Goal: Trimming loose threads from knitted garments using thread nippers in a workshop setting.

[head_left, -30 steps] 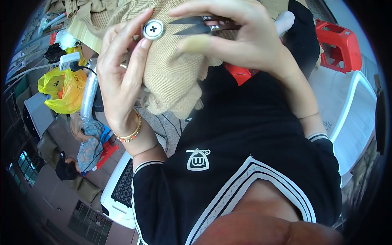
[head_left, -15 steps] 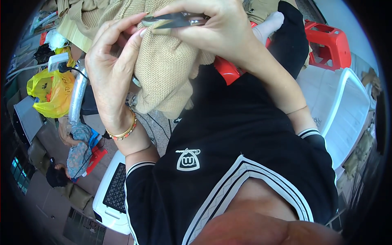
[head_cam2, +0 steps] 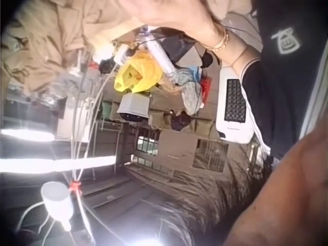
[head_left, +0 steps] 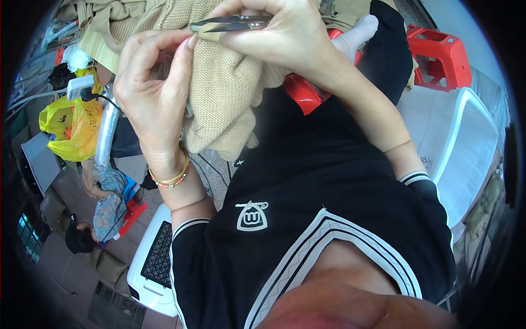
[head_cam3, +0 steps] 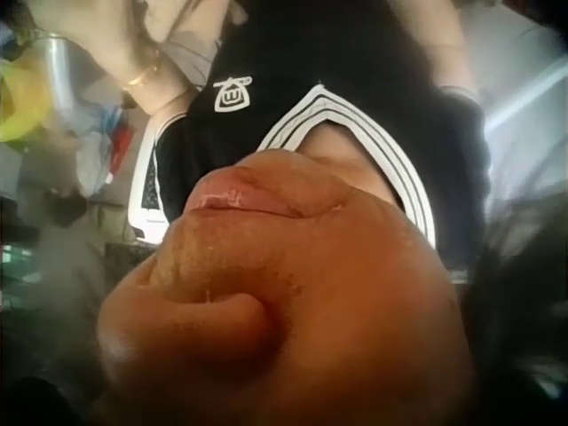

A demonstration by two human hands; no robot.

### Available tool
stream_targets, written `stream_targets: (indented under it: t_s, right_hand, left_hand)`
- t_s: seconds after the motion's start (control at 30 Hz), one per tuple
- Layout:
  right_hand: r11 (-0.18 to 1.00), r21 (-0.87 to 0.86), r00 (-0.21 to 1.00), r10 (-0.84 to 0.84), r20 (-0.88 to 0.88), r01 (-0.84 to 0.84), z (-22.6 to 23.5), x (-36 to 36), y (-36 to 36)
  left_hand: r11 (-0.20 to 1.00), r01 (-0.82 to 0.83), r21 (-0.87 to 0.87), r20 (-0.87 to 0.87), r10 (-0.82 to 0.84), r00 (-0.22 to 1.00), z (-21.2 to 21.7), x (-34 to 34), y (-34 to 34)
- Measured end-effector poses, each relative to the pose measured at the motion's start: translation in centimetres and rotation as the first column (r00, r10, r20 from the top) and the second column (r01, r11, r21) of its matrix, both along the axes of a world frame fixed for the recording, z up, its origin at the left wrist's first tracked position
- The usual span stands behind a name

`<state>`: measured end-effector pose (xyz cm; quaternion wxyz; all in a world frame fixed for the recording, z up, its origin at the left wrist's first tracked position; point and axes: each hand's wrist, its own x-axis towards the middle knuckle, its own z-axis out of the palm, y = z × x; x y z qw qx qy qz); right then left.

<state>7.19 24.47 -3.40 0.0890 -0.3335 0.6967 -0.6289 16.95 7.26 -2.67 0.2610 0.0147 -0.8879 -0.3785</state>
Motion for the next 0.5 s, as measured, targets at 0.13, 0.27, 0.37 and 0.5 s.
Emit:
stream_targets:
  t_s: [0.13, 0.27, 0.37, 0.5]
  right_hand:
    - [0.99, 0.104, 0.896, -0.038, -0.442, 0.094, -1.4, -0.5, -0.2]
    - [0.962, -0.262, 0.983, 0.122, 0.139, -0.082, -2.6, -1.1, -0.4]
    - [1.0, 0.003, 0.981, -0.006, -0.191, 0.006, -1.9, -1.0, -0.2]
    - [0.955, -0.254, 0.934, 0.224, 0.279, -0.154, -3.4, -2.1, -0.5]
  left_hand:
    - [0.979, -0.039, -0.202, -0.099, 0.019, 0.995, 0.0, 0.0, 0.1]
    - [0.957, -0.085, -0.276, -0.1, 0.06, 0.993, -0.3, 0.0, 0.5]
    - [0.966, -0.101, -0.24, -0.084, 0.083, 0.993, -0.4, -0.1, 1.0]
    - [0.961, -0.122, -0.249, -0.068, 0.108, 0.992, 0.0, -0.2, 1.4]
